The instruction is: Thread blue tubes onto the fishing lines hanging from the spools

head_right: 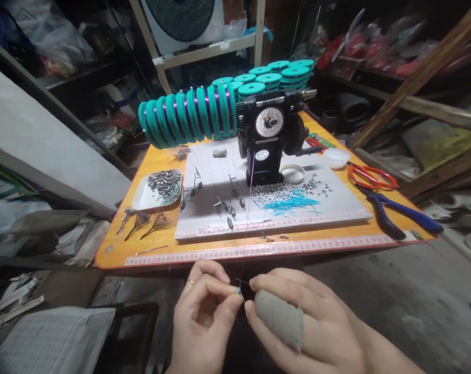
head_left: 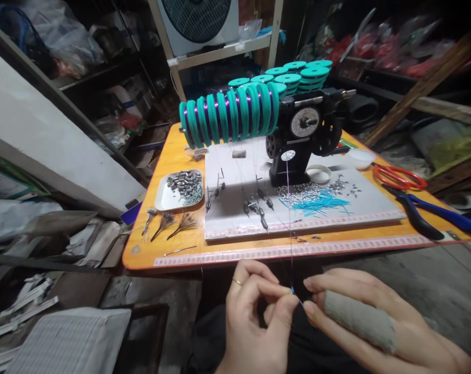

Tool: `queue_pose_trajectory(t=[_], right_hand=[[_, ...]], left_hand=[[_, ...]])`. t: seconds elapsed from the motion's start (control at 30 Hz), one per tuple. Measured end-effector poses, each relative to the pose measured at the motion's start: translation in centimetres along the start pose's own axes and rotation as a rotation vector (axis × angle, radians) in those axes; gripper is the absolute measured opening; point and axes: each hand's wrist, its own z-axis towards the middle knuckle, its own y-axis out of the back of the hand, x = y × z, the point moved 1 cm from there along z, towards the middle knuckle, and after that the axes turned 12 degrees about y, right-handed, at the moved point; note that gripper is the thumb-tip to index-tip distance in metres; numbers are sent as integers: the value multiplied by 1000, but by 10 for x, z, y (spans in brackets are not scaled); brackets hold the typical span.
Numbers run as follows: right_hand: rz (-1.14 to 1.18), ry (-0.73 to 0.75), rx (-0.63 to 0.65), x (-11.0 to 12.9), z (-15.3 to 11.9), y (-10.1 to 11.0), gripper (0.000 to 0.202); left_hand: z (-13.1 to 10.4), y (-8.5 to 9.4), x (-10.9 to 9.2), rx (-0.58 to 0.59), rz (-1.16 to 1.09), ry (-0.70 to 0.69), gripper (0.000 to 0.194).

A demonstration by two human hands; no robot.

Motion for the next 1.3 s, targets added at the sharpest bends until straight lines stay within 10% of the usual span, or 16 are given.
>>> queue_pose_trajectory(t=[0.23, 0.47, 0.63, 0.7, 0.83, 0.93, 1.13, 1.3], right_hand=[[158, 76, 171, -15, 48, -6, 21], [188, 82, 112, -23, 88, -28, 22], [239, 38, 154, -29, 100, -34, 17], [200, 35, 121, -29, 95, -31, 16], [156, 202, 88, -21, 81, -22, 39], [136, 307, 148, -18, 77, -22, 21], [153, 278, 164, -23, 71, -24, 11], [257, 100, 192, -22, 63, -18, 14]], left_hand=[[4, 19, -25, -137, 447, -535, 17], [12, 38, -23, -228, 741, -708, 15], [20, 43, -20, -47, 892, -971, 18], [23, 43, -22, 11, 705, -746, 15], [25, 38, -16, 120, -140, 161, 19], [24, 30, -6, 239, -637, 498, 31], [24, 20, 5, 341, -853, 584, 31], [22, 23, -3, 187, -384, 299, 22]])
